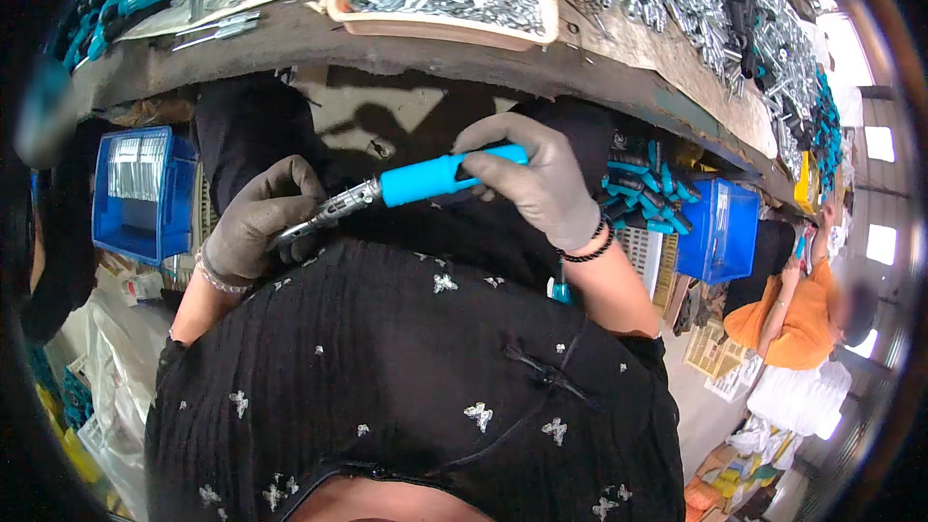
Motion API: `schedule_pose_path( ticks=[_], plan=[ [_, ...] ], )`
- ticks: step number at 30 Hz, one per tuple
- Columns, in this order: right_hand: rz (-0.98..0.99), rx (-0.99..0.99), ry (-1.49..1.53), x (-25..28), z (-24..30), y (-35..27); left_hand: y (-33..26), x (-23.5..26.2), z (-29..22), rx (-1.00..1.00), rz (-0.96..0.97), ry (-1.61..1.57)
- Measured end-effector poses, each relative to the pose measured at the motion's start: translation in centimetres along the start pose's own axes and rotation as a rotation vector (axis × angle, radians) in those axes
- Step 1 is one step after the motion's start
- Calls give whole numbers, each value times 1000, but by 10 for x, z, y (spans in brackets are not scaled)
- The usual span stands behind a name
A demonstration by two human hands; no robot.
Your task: Assembling hardware components by inserting metal rods and screws into blue plastic handles.
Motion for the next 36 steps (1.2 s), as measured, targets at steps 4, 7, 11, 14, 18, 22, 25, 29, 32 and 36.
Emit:
schedule_pose_path(
  ticks=[4,7,11,14,18,22,25,29,32,36],
  plan=[
    [171,21,-71,-9,-8,8,19,-21,-5,-183,53,138],
    [229,35,-74,-20,-14,15,23,-33,-8,-87,86,154],
    [219,168,-59,-26,-18,24,42,-18,2,-209,-113,292],
    [239,37,46,-27,-19,29,41,-19,-8,-315,-186,455],
    [208,385,-117,-37,-11,31,47,-15,-9,-266,-177,474],
    [231,5,116,-43,-21,42,53,-11,-18,-249,-148,529],
    [123,208,-111,-52,-7,47,51,-19,-25,-206,36,325],
    [-54,636,-540,-59,54,47,47,-23,1,-16,257,-97],
    [-482,959,-758,-47,111,43,47,-27,-10,-74,171,-195],
    [-642,856,-1109,-29,140,72,43,-21,-12,-87,118,-206]
  ],
)
Point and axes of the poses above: each hand's wrist, its own y-axis towards the middle knuckle, its own x-axis out of the back of the hand, z = x × y, the point moved 6 cm from there along y, towards the middle knuckle, and after that the axes turned 11 degrees about -x, right-handed, at the moved point
